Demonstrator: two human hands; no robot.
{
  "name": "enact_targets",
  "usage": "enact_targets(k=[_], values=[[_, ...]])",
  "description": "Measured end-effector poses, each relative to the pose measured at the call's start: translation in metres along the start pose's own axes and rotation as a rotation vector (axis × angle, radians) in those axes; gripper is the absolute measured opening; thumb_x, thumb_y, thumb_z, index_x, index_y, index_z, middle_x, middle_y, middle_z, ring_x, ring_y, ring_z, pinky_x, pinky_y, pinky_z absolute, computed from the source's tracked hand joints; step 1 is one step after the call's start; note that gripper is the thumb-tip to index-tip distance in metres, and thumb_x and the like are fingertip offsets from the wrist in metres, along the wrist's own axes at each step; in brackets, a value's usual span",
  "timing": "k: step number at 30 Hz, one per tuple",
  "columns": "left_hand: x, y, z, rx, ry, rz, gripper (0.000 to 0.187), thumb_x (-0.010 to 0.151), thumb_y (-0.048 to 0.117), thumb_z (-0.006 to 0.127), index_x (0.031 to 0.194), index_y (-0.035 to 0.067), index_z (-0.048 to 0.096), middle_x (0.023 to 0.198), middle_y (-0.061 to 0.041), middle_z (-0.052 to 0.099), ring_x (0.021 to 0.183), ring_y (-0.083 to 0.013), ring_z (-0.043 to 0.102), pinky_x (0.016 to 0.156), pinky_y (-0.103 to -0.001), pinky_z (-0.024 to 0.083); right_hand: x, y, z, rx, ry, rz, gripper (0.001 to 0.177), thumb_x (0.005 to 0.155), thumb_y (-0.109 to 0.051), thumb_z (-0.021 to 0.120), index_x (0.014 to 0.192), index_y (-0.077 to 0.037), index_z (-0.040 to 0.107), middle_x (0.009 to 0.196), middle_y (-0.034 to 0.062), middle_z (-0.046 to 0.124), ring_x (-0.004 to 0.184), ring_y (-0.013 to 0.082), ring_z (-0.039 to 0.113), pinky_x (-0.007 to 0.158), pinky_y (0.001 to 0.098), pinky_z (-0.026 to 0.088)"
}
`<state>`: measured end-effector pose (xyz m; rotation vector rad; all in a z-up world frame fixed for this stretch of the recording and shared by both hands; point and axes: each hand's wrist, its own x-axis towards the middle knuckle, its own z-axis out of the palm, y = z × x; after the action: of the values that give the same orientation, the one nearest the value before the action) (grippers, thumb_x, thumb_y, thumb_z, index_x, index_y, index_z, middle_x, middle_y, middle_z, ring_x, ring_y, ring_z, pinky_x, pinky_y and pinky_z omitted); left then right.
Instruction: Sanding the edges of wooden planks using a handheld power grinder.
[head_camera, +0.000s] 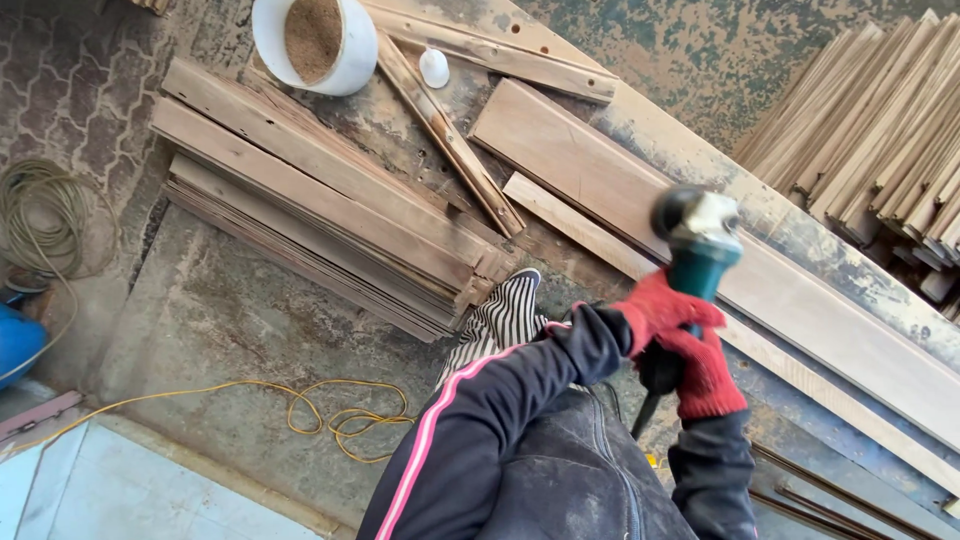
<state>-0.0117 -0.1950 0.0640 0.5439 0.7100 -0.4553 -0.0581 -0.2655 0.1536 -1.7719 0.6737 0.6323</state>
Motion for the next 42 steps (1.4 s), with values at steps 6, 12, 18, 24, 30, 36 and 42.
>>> enact_targets(k=[6, 12, 18, 24, 30, 36, 42], values=[[0.009, -0.011, -0.004, 0.445, 0.060, -0.047, 0.075, 0.048, 0.018, 0.093, 0.119, 0.012, 0.068, 0.103, -0.019, 0.071, 0.101, -0.0415, 0.069, 0.091, -0.050, 0.057, 0.016, 0.021, 0.000, 0.087, 0.071, -0.023, 0.049, 0.054, -0.012, 0.084, 0.099, 0.000, 0.067, 0.085, 0.0169, 0.059, 0.079, 0.0268, 0.058, 0.074, 0.0384, 0.049], [0.009, 0.070, -0.058, 0.135, 0.149, 0.113, 0.057, 0.056, 0.004, 0.090, 0.108, 0.003, 0.068, 0.079, -0.020, 0.070, 0.069, -0.0352, 0.072, 0.053, -0.042, 0.062, 0.016, -0.041, 0.075, -0.065, -0.162, -0.141, 0.045, 0.050, -0.014, 0.084, 0.093, -0.008, 0.074, 0.086, 0.0106, 0.065, 0.081, 0.0217, 0.062, 0.078, 0.0353, 0.052], [0.008, 0.139, -0.098, -0.186, 0.204, 0.227, 0.053, 0.063, -0.009, 0.083, 0.111, 0.000, 0.064, 0.077, -0.025, 0.068, 0.064, -0.0382, 0.072, 0.052, -0.044, 0.065, 0.034, -0.092, 0.136, -0.188, -0.336, -0.221, 0.043, 0.048, -0.019, 0.082, 0.089, -0.010, 0.074, 0.086, 0.0077, 0.066, 0.086, 0.0218, 0.064, 0.084, 0.0348, 0.051], [0.017, 0.155, -0.128, -0.102, 0.327, 0.323, 0.056, 0.061, 0.003, 0.091, 0.110, 0.003, 0.067, 0.078, -0.021, 0.069, 0.064, -0.0303, 0.072, 0.048, -0.034, 0.063, 0.061, -0.092, 0.155, -0.188, -0.461, -0.228, 0.039, 0.054, -0.016, 0.087, 0.089, -0.008, 0.073, 0.080, 0.0098, 0.066, 0.078, 0.0241, 0.066, 0.078, 0.0384, 0.057], [-0.006, 0.136, -0.084, -0.073, 0.269, 0.282, 0.059, 0.059, 0.007, 0.092, 0.112, 0.002, 0.066, 0.078, -0.022, 0.068, 0.064, -0.0303, 0.070, 0.045, -0.033, 0.061, 0.027, -0.097, 0.122, -0.183, -0.391, -0.154, 0.038, 0.058, -0.015, 0.086, 0.092, -0.005, 0.072, 0.081, 0.0133, 0.065, 0.075, 0.0274, 0.067, 0.074, 0.0444, 0.059], [0.019, 0.108, -0.076, 0.008, 0.243, 0.224, 0.055, 0.055, 0.004, 0.090, 0.105, 0.006, 0.068, 0.069, -0.020, 0.068, 0.061, -0.0315, 0.071, 0.049, -0.037, 0.058, 0.034, -0.078, 0.104, -0.180, -0.317, -0.121, 0.035, 0.057, -0.017, 0.085, 0.088, -0.007, 0.072, 0.080, 0.0106, 0.064, 0.078, 0.0244, 0.064, 0.079, 0.0364, 0.054], [0.016, 0.152, -0.097, -0.044, 0.259, 0.306, 0.053, 0.057, 0.005, 0.089, 0.105, 0.004, 0.066, 0.066, -0.021, 0.066, 0.058, -0.0342, 0.069, 0.047, -0.036, 0.056, 0.037, -0.102, 0.142, -0.168, -0.396, -0.207, 0.034, 0.058, -0.018, 0.083, 0.090, -0.010, 0.073, 0.082, 0.0084, 0.065, 0.082, 0.0218, 0.064, 0.084, 0.0362, 0.053]])
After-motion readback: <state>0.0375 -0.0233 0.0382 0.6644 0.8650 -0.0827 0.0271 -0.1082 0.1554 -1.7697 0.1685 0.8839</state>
